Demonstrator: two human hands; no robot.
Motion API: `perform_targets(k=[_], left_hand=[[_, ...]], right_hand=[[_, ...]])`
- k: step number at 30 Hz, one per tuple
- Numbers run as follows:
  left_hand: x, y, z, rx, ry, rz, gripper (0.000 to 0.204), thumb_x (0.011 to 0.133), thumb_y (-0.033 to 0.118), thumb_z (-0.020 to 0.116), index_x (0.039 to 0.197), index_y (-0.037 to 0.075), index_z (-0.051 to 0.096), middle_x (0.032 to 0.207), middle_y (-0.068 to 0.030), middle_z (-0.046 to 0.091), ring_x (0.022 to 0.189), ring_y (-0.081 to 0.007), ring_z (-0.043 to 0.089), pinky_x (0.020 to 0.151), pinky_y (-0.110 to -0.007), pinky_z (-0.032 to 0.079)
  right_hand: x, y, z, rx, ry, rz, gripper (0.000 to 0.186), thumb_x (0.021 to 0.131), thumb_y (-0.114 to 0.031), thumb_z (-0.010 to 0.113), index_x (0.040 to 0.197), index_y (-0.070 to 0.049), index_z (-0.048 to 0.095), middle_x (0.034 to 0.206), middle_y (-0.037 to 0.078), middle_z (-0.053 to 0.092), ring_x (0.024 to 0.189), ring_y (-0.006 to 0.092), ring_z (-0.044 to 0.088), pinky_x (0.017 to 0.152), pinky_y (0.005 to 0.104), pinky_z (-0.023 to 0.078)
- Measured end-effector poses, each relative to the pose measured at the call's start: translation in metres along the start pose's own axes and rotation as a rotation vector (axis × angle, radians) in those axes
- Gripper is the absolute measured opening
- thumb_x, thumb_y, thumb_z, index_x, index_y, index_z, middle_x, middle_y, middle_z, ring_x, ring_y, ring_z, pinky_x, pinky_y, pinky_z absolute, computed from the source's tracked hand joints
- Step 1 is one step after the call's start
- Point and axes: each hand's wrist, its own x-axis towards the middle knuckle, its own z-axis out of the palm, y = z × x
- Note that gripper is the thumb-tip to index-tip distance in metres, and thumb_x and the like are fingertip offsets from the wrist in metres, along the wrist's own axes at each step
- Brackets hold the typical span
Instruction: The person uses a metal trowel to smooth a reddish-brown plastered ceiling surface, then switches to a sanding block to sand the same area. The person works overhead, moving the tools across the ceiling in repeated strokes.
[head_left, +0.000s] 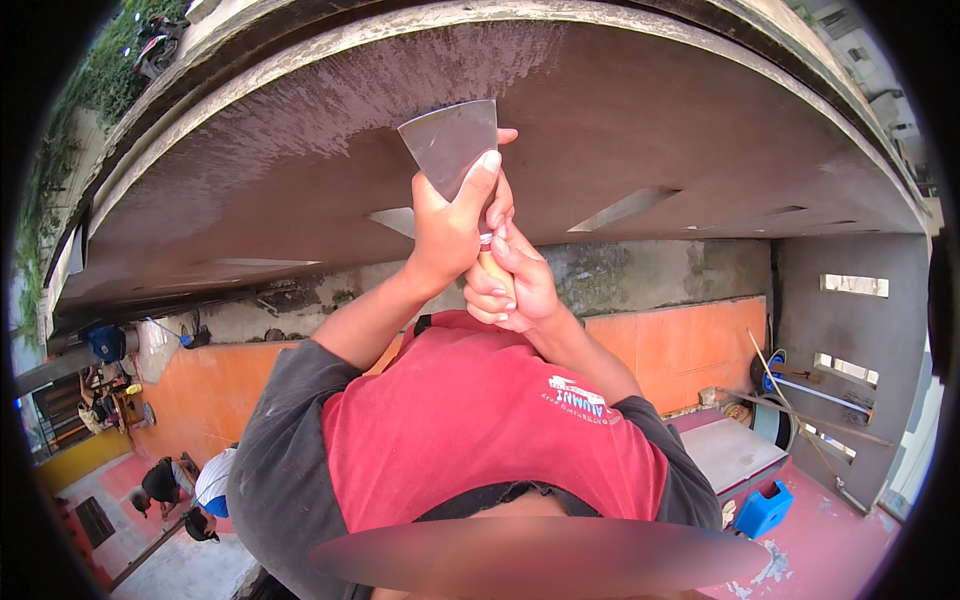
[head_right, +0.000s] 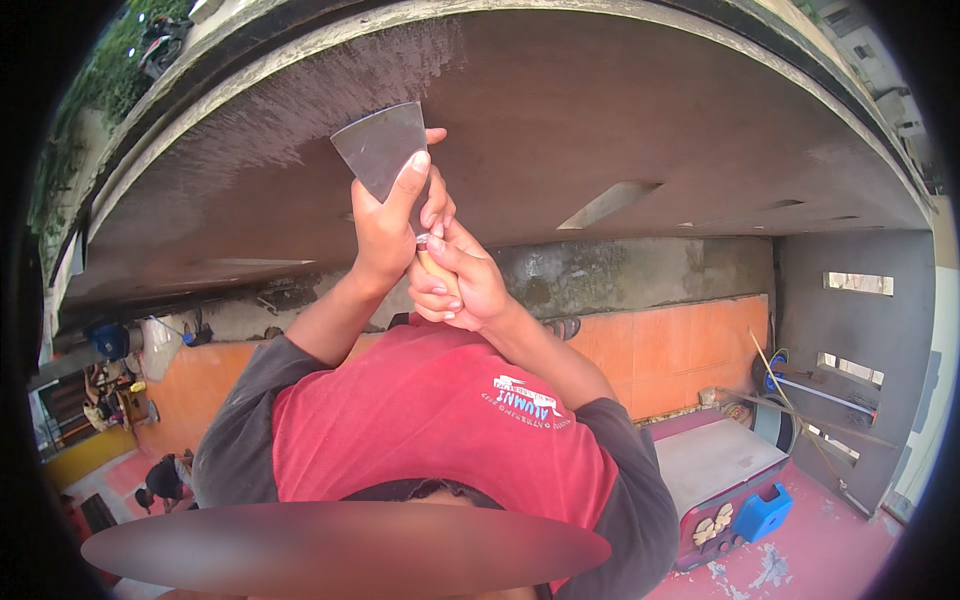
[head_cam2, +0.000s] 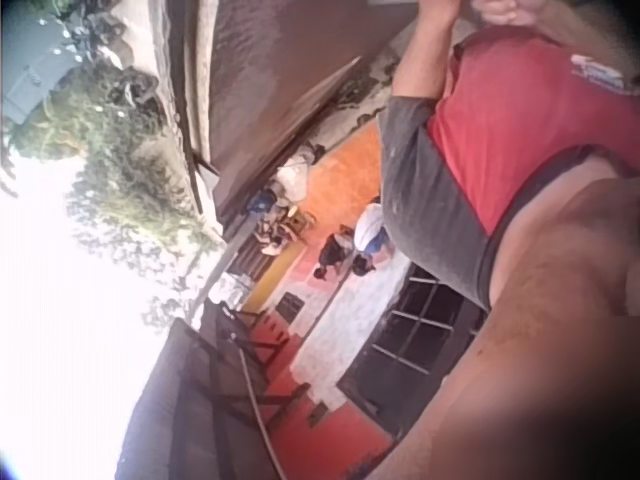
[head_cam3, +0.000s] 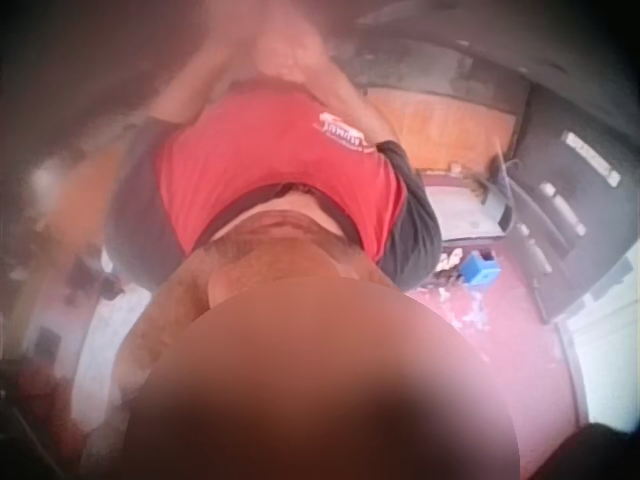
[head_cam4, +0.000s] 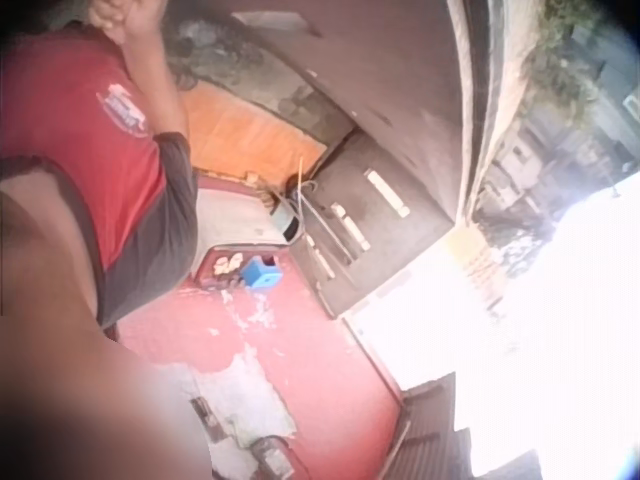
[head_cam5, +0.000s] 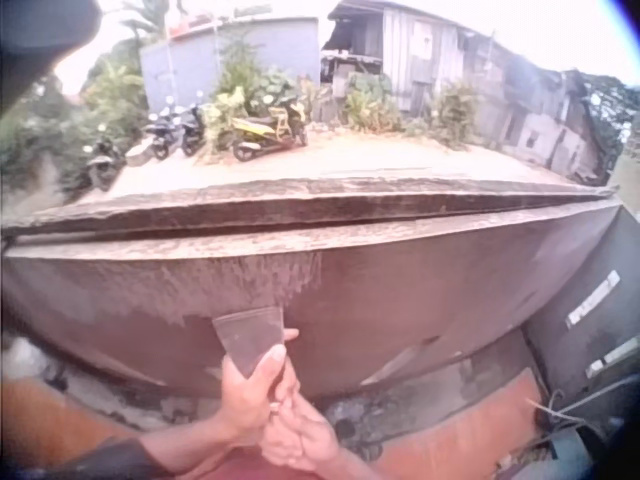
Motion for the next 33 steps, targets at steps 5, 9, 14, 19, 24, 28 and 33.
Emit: perform_targets(k=[5,9,14,19,24,28,33], left_hand=[[0.000,-0.001,0.000,0.019,-0.007,0.017,0.035,0.109,0.016,0.052,0.133,-0.010,0.055,0.059,-0.0019,0.050,0.050,-0.0100,0.048,0.054,-0.029,0.046],[0.002,0.001,0.001,0.003,-0.012,0.010,0.036,0.109,0.016,0.053,0.133,-0.010,0.055,0.059,-0.0019,0.049,0.050,-0.0102,0.048,0.054,-0.029,0.046],[0.000,0.002,0.002,-0.044,-0.012,-0.008,0.036,0.109,0.016,0.053,0.133,-0.010,0.055,0.059,-0.0020,0.049,0.050,-0.0103,0.048,0.052,-0.028,0.045],[0.004,-0.002,0.001,-0.020,-0.015,0.010,0.035,0.108,0.016,0.054,0.133,-0.010,0.055,0.059,-0.0019,0.048,0.049,-0.0101,0.047,0.051,-0.028,0.044],[0.003,-0.002,0.001,-0.030,-0.011,-0.005,0.035,0.108,0.016,0.055,0.133,-0.009,0.054,0.059,-0.0018,0.048,0.049,-0.0099,0.047,0.052,-0.028,0.044],[-0.001,-0.003,0.002,-0.053,-0.006,-0.019,0.035,0.108,0.016,0.055,0.133,-0.009,0.055,0.059,-0.0018,0.048,0.050,-0.0100,0.048,0.053,-0.029,0.045],[0.004,-0.007,-0.002,-0.023,-0.022,0.003,0.035,0.108,0.016,0.055,0.132,-0.009,0.055,0.059,-0.0020,0.049,0.050,-0.0103,0.048,0.054,-0.029,0.045]], right_hand=[[0.000,0.002,0.002,0.016,0.043,-0.019,0.014,0.113,-0.033,0.042,0.127,-0.028,0.044,0.069,0.004,0.043,0.042,0.0089,0.034,0.039,0.0233,0.030],[0.003,0.000,0.007,0.013,0.031,-0.023,0.014,0.114,-0.033,0.042,0.126,-0.027,0.043,0.069,0.004,0.043,0.042,0.0090,0.034,0.038,0.0235,0.030],[0.000,0.002,0.011,0.029,0.066,-0.038,0.009,0.113,-0.029,0.043,0.122,-0.026,0.042,0.071,0.006,0.047,0.043,0.0083,0.035,0.038,0.0226,0.030],[0.003,0.003,0.005,0.036,0.050,-0.050,0.008,0.113,-0.029,0.044,0.120,-0.025,0.041,0.073,0.006,0.048,0.043,0.0079,0.035,0.038,0.0222,0.030],[0.004,-0.002,0.006,-0.009,0.053,-0.025,0.013,0.113,-0.033,0.042,0.126,-0.029,0.042,0.069,0.004,0.045,0.043,0.0081,0.035,0.038,0.0234,0.031],[-0.001,0.004,0.004,-0.024,0.090,-0.036,0.014,0.113,-0.033,0.043,0.127,-0.029,0.042,0.069,0.004,0.045,0.042,0.0082,0.034,0.038,0.0234,0.031],[0.001,0.000,0.002,-0.004,0.089,-0.028,0.014,0.113,-0.032,0.044,0.126,-0.027,0.044,0.069,0.003,0.044,0.042,0.0083,0.034,0.038,0.0229,0.031]])
